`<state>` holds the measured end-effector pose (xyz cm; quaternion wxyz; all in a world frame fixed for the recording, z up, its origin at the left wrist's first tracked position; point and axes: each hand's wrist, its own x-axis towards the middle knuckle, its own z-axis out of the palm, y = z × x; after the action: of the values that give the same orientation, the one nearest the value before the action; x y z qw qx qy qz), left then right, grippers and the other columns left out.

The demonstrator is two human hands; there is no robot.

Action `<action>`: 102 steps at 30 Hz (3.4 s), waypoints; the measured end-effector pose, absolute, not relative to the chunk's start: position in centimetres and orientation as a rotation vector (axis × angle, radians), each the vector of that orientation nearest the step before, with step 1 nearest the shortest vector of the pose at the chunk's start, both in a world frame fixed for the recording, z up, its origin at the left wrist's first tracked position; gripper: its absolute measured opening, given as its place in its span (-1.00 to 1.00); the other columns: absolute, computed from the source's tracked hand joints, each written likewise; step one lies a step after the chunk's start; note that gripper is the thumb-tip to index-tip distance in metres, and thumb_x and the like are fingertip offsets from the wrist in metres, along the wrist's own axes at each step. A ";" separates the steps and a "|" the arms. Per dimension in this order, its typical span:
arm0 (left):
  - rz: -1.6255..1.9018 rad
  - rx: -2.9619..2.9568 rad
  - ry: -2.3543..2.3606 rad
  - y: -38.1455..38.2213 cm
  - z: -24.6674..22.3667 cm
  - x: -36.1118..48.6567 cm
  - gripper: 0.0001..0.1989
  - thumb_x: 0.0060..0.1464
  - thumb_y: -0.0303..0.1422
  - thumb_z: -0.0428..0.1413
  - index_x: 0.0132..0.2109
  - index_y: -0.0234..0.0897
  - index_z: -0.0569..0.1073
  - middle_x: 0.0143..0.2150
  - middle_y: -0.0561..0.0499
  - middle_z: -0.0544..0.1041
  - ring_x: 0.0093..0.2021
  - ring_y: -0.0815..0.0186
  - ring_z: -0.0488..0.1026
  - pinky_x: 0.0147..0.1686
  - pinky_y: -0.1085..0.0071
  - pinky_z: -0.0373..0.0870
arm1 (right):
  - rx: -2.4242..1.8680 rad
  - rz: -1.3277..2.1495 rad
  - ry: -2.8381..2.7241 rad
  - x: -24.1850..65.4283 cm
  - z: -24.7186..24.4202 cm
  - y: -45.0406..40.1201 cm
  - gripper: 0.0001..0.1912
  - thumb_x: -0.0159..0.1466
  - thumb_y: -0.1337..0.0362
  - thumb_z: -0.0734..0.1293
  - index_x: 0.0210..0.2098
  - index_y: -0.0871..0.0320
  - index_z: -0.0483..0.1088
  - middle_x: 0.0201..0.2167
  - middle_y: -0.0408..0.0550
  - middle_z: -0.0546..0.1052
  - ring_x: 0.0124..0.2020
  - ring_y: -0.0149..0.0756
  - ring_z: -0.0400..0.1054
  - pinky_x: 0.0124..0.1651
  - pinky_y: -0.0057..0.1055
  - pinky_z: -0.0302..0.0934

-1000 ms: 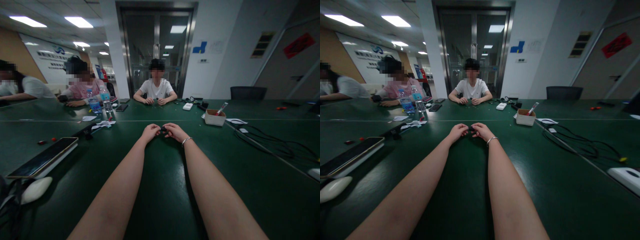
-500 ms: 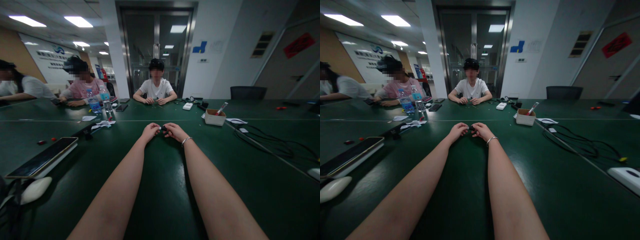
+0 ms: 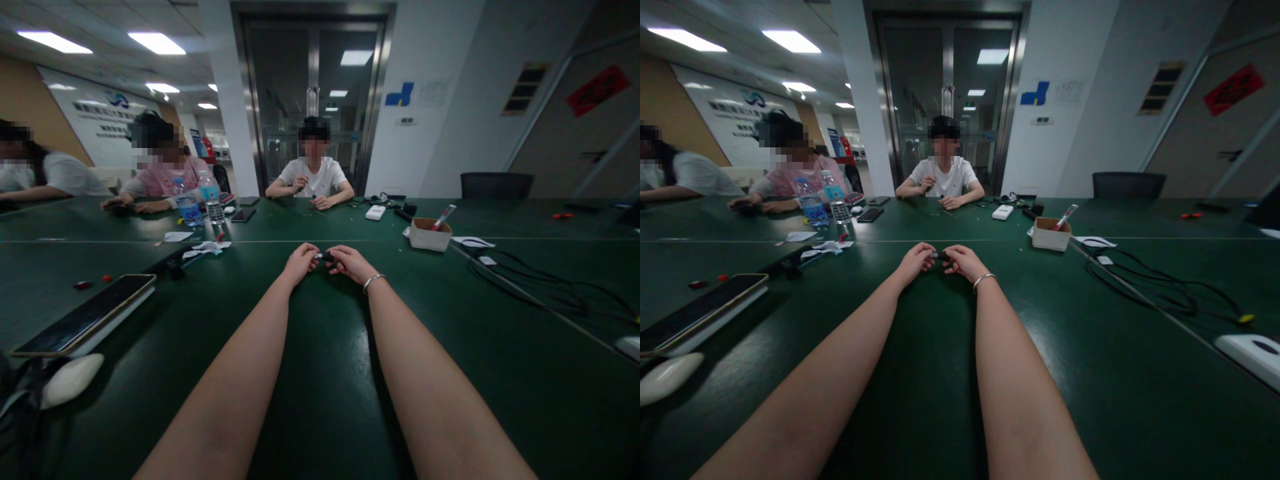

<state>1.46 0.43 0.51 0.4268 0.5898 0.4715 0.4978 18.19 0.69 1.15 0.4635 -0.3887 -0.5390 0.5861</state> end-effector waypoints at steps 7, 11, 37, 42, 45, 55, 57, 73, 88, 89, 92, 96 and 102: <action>1.227 1.463 1.209 0.8 0.2 1.4 -0.92 0.01 -0.49 0.08 -0.28 -0.33 0.39 -0.49 0.05 0.45 -0.52 0.45 0.37 -0.52 0.53 0.25 | -0.962 1.445 -1.301 18.3 1.0 1.0 -0.93 0.32 0.44 0.24 -0.26 0.23 0.37 -0.63 -0.17 0.46 -0.74 -0.58 0.20 -0.46 -0.45 0.45; 1.286 1.499 1.232 0.9 -0.1 1.3 -0.89 0.00 -0.44 0.12 -0.26 -0.31 0.42 -0.38 0.01 0.47 -0.44 0.42 0.41 -0.49 0.52 0.29 | -0.972 1.444 -1.307 18.2 1.1 0.9 -0.91 0.33 0.45 0.22 -0.26 0.24 0.36 -0.64 -0.16 0.46 -0.75 -0.59 0.18 -0.46 -0.46 0.45; 1.296 1.595 1.418 1.6 -0.6 0.4 -0.59 0.13 -0.08 -0.05 -0.45 -0.30 0.43 -0.56 0.03 0.41 -0.58 0.42 0.29 -0.55 0.48 0.20 | -0.799 1.519 -1.258 18.9 1.2 0.4 -0.86 0.23 0.48 0.29 -0.22 0.19 0.39 -0.50 -0.19 0.49 -0.71 -0.61 0.20 -0.41 -0.39 0.47; 1.340 1.482 1.398 1.5 -0.3 0.4 -0.60 0.12 -0.08 -0.03 -0.43 -0.31 0.45 -0.54 0.03 0.41 -0.57 0.43 0.30 -0.55 0.49 0.22 | -0.809 1.529 -1.228 19.0 1.3 0.3 -0.86 0.24 0.45 0.30 -0.20 0.17 0.38 -0.44 -0.15 0.53 -0.70 -0.63 0.21 -0.36 -0.40 0.47; 1.266 1.588 1.382 1.6 -0.6 0.5 -0.59 0.11 -0.06 -0.02 -0.44 -0.30 0.44 -0.55 0.04 0.41 -0.57 0.42 0.30 -0.54 0.48 0.22 | -0.816 1.532 -1.277 18.8 1.2 0.3 -0.86 0.21 0.46 0.34 -0.23 0.18 0.41 -0.43 -0.16 0.51 -0.69 -0.63 0.22 -0.34 -0.40 0.47; 1.185 1.755 1.447 1.9 -0.9 0.7 -0.54 0.12 -0.02 -0.07 -0.44 -0.30 0.45 -0.54 0.02 0.45 -0.56 0.38 0.33 -0.49 0.44 0.22 | -0.794 1.527 -1.309 18.9 0.6 0.9 -0.84 0.18 0.48 0.35 -0.24 0.18 0.44 -0.52 -0.23 0.44 -0.68 -0.61 0.22 -0.32 -0.38 0.47; 1.176 1.768 1.455 1.8 -0.9 0.7 -0.54 0.13 -0.01 -0.07 -0.44 -0.29 0.45 -0.54 0.01 0.45 -0.56 0.38 0.33 -0.49 0.44 0.20 | -0.793 1.529 -1.311 18.9 0.6 0.9 -0.84 0.18 0.49 0.35 -0.24 0.19 0.44 -0.52 -0.22 0.45 -0.67 -0.61 0.22 -0.32 -0.38 0.47; 1.106 1.803 1.557 0.1 0.5 0.8 -0.49 0.14 -0.02 -0.10 -0.58 -0.25 0.39 -0.66 0.03 0.41 -0.61 0.34 0.29 -0.49 0.40 0.14 | -0.808 1.546 -1.319 18.9 0.9 0.6 -0.85 0.17 0.49 0.37 -0.27 0.18 0.47 -0.52 -0.21 0.46 -0.66 -0.61 0.20 -0.32 -0.42 0.46; 1.075 1.781 1.551 0.1 0.5 0.8 -0.48 0.14 0.01 -0.11 -0.59 -0.24 0.37 -0.67 0.05 0.37 -0.62 0.35 0.27 -0.50 0.40 0.13 | -0.804 1.545 -1.314 18.9 0.8 0.6 -0.87 0.20 0.49 0.35 -0.27 0.20 0.47 -0.52 -0.18 0.49 -0.67 -0.60 0.22 -0.32 -0.41 0.46; 1.073 1.783 1.544 0.1 0.5 0.8 -0.48 0.14 0.01 -0.10 -0.59 -0.24 0.37 -0.67 0.05 0.38 -0.62 0.35 0.27 -0.49 0.40 0.13 | -0.807 1.545 -1.307 18.9 0.8 0.6 -0.88 0.21 0.49 0.35 -0.27 0.21 0.47 -0.51 -0.16 0.50 -0.67 -0.60 0.23 -0.33 -0.42 0.46; 1.072 1.806 1.529 0.1 0.5 0.8 -0.48 0.14 0.01 -0.11 -0.58 -0.24 0.37 -0.66 0.05 0.39 -0.61 0.35 0.28 -0.49 0.41 0.13 | -0.826 1.542 -1.283 18.8 0.9 0.7 -0.94 0.23 0.45 0.35 -0.29 0.23 0.45 -0.49 -0.13 0.51 -0.65 -0.58 0.29 -0.34 -0.44 0.46; 1.079 1.850 1.506 0.4 0.2 0.8 -0.49 0.14 0.01 -0.12 -0.55 -0.25 0.39 -0.63 0.04 0.42 -0.59 0.35 0.30 -0.47 0.41 0.15 | -0.863 1.534 -1.257 18.7 0.9 0.7 -0.97 0.27 0.43 0.33 -0.30 0.26 0.43 -0.62 -0.17 0.43 -0.66 -0.55 0.31 -0.37 -0.45 0.46; 1.111 1.837 1.413 1.1 -0.4 0.8 -0.52 0.13 0.01 -0.09 -0.45 -0.28 0.44 -0.54 0.01 0.47 -0.52 0.35 0.36 -0.42 0.42 0.23 | -0.891 1.535 -1.248 18.7 1.0 0.7 -0.97 0.28 0.40 0.34 -0.31 0.26 0.41 -0.67 -0.20 0.40 -0.66 -0.52 0.35 -0.39 -0.47 0.46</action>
<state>0.81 1.13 -0.39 0.2818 0.6857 0.5275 0.4149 18.69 0.70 0.98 0.4670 -0.3630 -0.5087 0.6256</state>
